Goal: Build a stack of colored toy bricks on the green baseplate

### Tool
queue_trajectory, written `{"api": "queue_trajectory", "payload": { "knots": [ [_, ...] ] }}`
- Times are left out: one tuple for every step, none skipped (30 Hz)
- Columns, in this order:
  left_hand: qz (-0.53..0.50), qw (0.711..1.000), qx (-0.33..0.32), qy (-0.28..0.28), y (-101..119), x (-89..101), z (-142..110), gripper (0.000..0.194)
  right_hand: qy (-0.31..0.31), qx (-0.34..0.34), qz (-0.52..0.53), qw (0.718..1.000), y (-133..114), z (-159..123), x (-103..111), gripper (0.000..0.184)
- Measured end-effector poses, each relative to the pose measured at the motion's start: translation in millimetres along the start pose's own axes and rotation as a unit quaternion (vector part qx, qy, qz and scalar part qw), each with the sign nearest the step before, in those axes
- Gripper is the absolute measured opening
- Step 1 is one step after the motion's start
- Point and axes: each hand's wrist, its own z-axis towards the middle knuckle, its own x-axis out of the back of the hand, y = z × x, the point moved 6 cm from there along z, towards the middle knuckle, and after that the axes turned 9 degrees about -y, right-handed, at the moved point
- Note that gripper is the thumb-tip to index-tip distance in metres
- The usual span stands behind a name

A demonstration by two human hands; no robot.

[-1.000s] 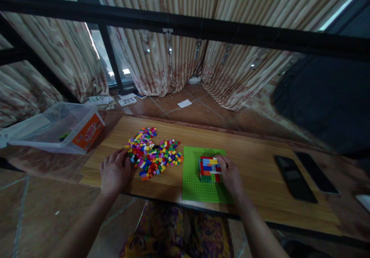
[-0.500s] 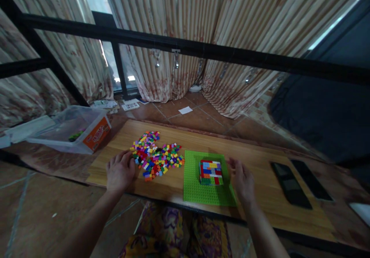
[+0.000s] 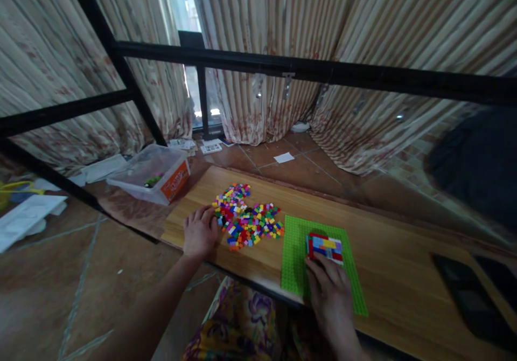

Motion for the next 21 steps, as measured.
{"api": "queue_trajectory", "payload": {
  "knots": [
    [-0.002,1.000,0.000,0.001,-0.2,-0.5,-0.2,0.033,0.008,0.006,-0.009,1.000,2.6,0.6,-1.0,0.028],
    [-0.004,1.000,0.001,0.003,-0.4,-1.0,-0.5,0.032,0.015,0.009,-0.020,1.000,5.0,2.5,-1.8,0.028],
    [-0.005,1.000,0.001,0.005,-0.4,-1.4,-0.7,0.032,0.024,0.009,-0.033,0.999,7.2,5.3,-2.5,0.029],
    [-0.006,1.000,0.002,0.006,-0.4,-1.7,-1.0,0.031,0.031,0.007,-0.047,0.998,8.7,8.8,-3.1,0.029],
    [-0.008,1.000,0.002,0.007,-0.2,-2.0,-1.3,0.031,0.039,0.000,-0.062,0.997,9.6,12.7,-3.5,0.029],
    [-0.010,1.000,0.003,0.008,-0.1,-2.2,-1.5,0.031,0.047,-0.008,-0.077,0.996,9.6,16.7,-3.7,0.029],
    [-0.012,1.000,0.003,0.007,0.2,-2.4,-1.8,0.031,0.054,-0.018,-0.091,0.994,8.5,20.5,-3.7,0.030],
    [-0.015,1.000,0.004,0.007,0.3,-2.4,-2.1,0.030,0.062,-0.028,-0.104,0.992,6.2,24.0,-3.5,0.031],
    [-0.019,1.000,0.004,0.008,0.5,-2.3,-2.4,0.030,0.067,-0.039,-0.117,0.990,2.5,27.2,-3.7,0.032],
    [-0.022,1.000,0.004,0.008,0.6,-2.0,-2.6,0.030,0.070,-0.049,-0.127,0.988,-2.5,30.3,-4.5,0.032],
    [-0.024,1.000,0.004,0.009,0.5,-1.8,-2.9,0.030,0.070,-0.057,-0.132,0.987,-9.0,33.2,-6.0,0.031],
    [-0.026,1.000,0.006,0.009,0.4,-1.5,-3.1,0.030,0.066,-0.059,-0.131,0.987,-17.2,36.4,-8.8,0.030],
    [-0.027,1.000,0.006,0.009,0.3,-1.3,-3.2,0.030,0.059,-0.053,-0.120,0.990,-27.2,39.9,-12.9,0.028],
    [-0.029,1.000,0.006,0.009,0.3,-1.2,-3.2,0.030,0.048,-0.037,-0.099,0.993,-38.7,44.1,-18.6,0.027],
    [-0.031,0.999,0.006,0.009,0.4,-1.1,-3.3,0.030,0.033,-0.009,-0.067,0.997,-51.6,48.8,-25.7,0.026],
    [-0.033,0.999,0.006,0.009,0.5,-0.9,-3.3,0.030,0.010,0.027,-0.029,0.999,-65.4,54.1,-34.2,0.026],
    [-0.035,0.999,0.005,0.009,0.7,-0.8,-3.2,0.029,-0.011,0.061,0.008,0.998,-78.3,59.6,-42.4,0.026],
    [-0.037,0.999,0.006,0.010,0.7,-0.8,-3.2,0.029,-0.030,0.087,0.036,0.995,-89.7,65.4,-50.3,0.027],
    [-0.038,0.999,0.007,0.010,0.9,-0.9,-3.2,0.029,-0.054,0.103,0.052,0.992,-98.6,71.6,-58.4,0.027],
    [-0.039,0.999,0.008,0.010,1.0,-0.9,-3.3,0.029,-0.073,0.112,0.062,0.989,-105.2,77.8,-65.5,0.027],
    [-0.040,0.999,0.008,0.009,1.2,-1.1,-3.4,0.029,-0.092,0.115,0.064,0.987,-109.8,83.8,-71.8,0.027]
  ]
}}
